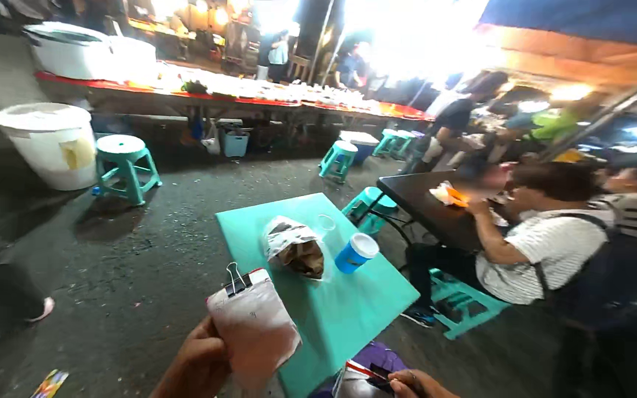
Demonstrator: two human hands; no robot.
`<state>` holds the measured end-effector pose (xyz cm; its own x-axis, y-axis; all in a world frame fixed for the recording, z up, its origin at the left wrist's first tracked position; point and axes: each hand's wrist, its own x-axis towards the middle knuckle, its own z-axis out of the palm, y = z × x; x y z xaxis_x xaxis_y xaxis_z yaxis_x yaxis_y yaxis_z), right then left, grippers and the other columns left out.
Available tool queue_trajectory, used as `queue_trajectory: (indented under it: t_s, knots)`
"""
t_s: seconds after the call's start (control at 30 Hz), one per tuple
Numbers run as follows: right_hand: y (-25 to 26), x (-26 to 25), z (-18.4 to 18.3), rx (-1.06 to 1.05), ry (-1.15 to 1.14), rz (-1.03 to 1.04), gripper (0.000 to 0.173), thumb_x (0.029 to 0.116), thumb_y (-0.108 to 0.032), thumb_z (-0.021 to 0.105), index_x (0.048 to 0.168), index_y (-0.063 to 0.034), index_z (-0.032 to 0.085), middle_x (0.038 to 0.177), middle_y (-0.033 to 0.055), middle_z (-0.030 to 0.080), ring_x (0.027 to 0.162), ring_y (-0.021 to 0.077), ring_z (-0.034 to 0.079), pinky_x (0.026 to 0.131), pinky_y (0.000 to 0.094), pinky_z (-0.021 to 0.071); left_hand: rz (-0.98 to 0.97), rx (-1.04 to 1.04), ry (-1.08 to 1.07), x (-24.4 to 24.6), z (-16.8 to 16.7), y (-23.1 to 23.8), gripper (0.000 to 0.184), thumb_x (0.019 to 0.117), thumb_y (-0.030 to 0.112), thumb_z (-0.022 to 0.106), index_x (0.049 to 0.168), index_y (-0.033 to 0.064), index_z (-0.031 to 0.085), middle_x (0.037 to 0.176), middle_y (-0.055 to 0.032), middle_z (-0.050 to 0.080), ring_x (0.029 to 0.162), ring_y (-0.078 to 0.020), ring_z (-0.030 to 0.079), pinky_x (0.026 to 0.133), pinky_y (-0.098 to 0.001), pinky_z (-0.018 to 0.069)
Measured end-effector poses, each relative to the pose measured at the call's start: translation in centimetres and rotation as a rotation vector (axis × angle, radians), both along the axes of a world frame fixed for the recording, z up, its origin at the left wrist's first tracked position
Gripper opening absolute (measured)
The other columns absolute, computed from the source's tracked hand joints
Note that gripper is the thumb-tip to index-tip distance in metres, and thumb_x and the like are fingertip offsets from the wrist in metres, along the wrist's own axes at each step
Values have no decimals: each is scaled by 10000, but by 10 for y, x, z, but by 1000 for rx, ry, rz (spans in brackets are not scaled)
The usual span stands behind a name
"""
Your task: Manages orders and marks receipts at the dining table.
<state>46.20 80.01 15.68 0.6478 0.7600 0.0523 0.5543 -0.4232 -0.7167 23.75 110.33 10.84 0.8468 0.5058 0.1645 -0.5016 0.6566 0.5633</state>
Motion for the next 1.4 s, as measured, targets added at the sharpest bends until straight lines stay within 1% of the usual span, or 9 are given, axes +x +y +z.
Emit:
queue_trajectory:
  t_s: [0.17, 0.33, 0.47, 0.63, 0.73, 0.83, 0.9, 1.2, 1.4]
  knots:
    - [9, 36, 5, -62, 46, -177, 234, 1025, -125, 579, 1095, 75, 677, 840, 113, 726, 739, 155, 699, 747, 368, 591, 0, -122, 303, 79, 2, 20, 366, 784, -58, 520, 1124, 69, 564, 936, -74, 752, 836, -175, 744, 740, -381, 634]
    - [32, 110, -31, -155, 222, -185, 255, 1034, -234, 548, 1072, -18, 677, 795, 16, 700, 690, 102, 654, 695, 326, 562, 45, -252, 592, 124, -14, 17, 283, 882, -27, 409, 1114, 52, 551, 891, -84, 746, 782, -180, 745, 680, -381, 637]
    - [63, 177, -71, -296, 380, -61, 286, 1057, -220, 518, 1132, 17, 661, 883, 76, 688, 790, 153, 658, 799, 369, 557, 27, -229, 705, 132, -35, 3, 299, 958, 2, 379, 1221, 76, 499, 967, -91, 739, 837, -191, 748, 716, -392, 643]
    - [86, 211, -99, -208, 344, -257, 338, 1075, -199, 538, 1360, -34, 615, 1091, 160, 723, 889, 246, 692, 837, 455, 559, 79, -234, 894, 118, -45, -24, 279, 1008, 0, 338, 1226, 87, 490, 949, -62, 739, 831, -162, 744, 723, -371, 639]
    - [74, 214, -109, -107, 356, -309, 319, 1065, -180, 553, 1332, -23, 631, 1020, 135, 722, 781, 193, 653, 737, 399, 544, 115, -246, 967, 113, -51, -39, 315, 943, -43, 337, 1179, 111, 478, 909, -16, 730, 799, -125, 733, 707, -354, 634]
    - [49, 208, -134, -173, 386, -264, 260, 1038, -193, 583, 1172, -6, 705, 1029, 129, 734, 934, 206, 705, 898, 419, 565, 139, -264, 1012, 116, -62, -50, 340, 917, -80, 355, 1176, 101, 478, 918, -27, 729, 801, -130, 733, 705, -364, 634]
    - [35, 198, -147, -259, 409, -234, 277, 1023, -225, 591, 1153, -19, 723, 1031, 119, 735, 955, 199, 696, 921, 411, 550, 154, -256, 1053, 123, -68, -57, 337, 925, -88, 365, 1192, 87, 473, 928, -38, 722, 797, -132, 730, 696, -357, 633]
    - [29, 136, -154, -327, 641, 97, 327, 1030, -272, 589, 1161, -2, 720, 1042, 144, 721, 942, 202, 673, 904, 397, 529, 69, -171, 1041, 158, -82, -66, 400, 929, -119, 439, 1310, -3, 476, 1027, -134, 736, 834, -207, 751, 705, -387, 645]
    - [63, 133, -149, -424, 782, 275, 432, 1037, -312, 601, 1318, 16, 614, 1164, 199, 691, 1060, 274, 674, 983, 476, 517, 67, 57, 1117, 180, -111, -65, 533, 910, -120, 541, 1422, -27, 425, 1181, -174, 671, 955, -221, 723, 784, -389, 633]
